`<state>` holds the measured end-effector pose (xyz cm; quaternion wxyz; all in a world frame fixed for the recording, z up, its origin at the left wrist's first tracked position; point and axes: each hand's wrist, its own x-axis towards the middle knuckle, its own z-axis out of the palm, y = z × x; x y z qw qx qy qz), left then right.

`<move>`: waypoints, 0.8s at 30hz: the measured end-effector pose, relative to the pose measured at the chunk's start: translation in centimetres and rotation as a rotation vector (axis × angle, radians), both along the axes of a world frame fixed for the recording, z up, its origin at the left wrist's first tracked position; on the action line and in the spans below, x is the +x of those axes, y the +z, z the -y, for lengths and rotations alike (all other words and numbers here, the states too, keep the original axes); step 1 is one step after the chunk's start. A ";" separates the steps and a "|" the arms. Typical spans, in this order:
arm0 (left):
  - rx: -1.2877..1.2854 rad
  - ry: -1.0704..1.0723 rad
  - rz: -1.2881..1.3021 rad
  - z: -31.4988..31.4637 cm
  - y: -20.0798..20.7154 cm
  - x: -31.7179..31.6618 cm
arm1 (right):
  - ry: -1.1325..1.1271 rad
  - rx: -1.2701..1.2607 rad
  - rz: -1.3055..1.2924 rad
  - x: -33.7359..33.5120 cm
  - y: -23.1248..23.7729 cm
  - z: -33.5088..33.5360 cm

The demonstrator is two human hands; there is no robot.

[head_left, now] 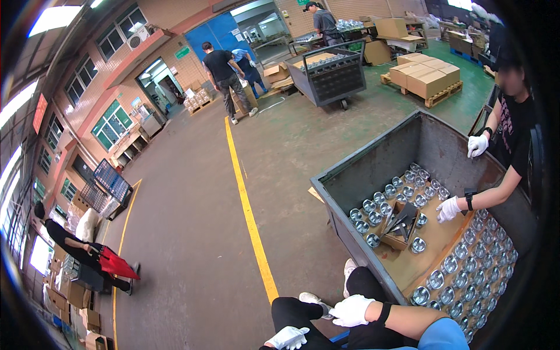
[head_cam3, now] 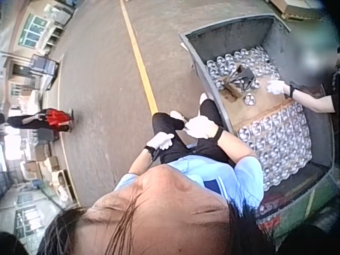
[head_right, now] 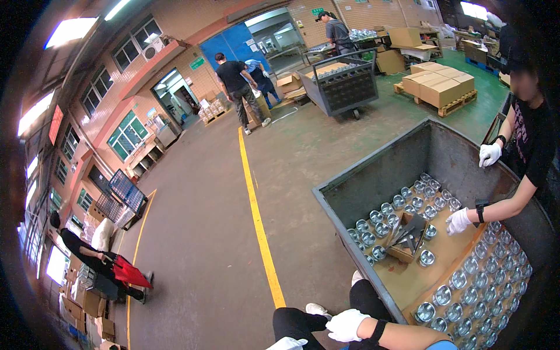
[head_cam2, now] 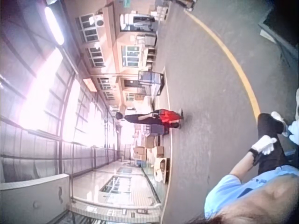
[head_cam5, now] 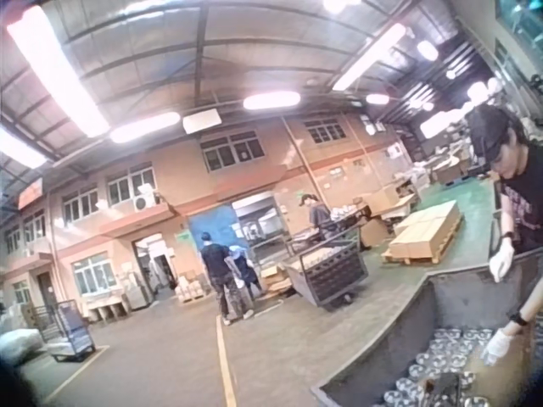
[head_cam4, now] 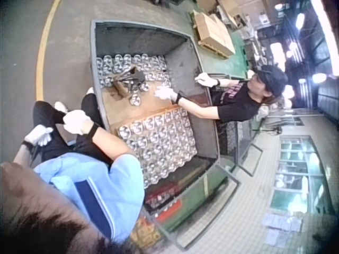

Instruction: Inspecting and sorting metal engine pistons from a large bin into a partitioned workspace.

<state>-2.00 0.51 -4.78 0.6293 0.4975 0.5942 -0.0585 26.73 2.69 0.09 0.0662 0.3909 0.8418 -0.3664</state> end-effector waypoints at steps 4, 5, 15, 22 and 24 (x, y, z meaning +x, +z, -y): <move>0.003 0.003 0.003 0.0 0.0 0.0 | 0.005 -0.003 0.000 0.1 0.0 -0.1; -0.001 -0.001 0.001 -0.1 0.1 0.2 | 0.004 -0.004 0.001 0.2 0.0 -0.1; 0.015 0.027 -0.045 0.2 0.8 0.0 | 0.069 0.023 0.017 -0.1 -0.8 -0.4; -0.011 -0.031 0.040 -0.3 1.0 0.2 | 0.077 0.039 0.114 0.0 1.9 0.1; -0.002 -0.010 0.033 -0.1 1.3 0.0 | 0.108 0.035 0.111 0.0 1.6 0.1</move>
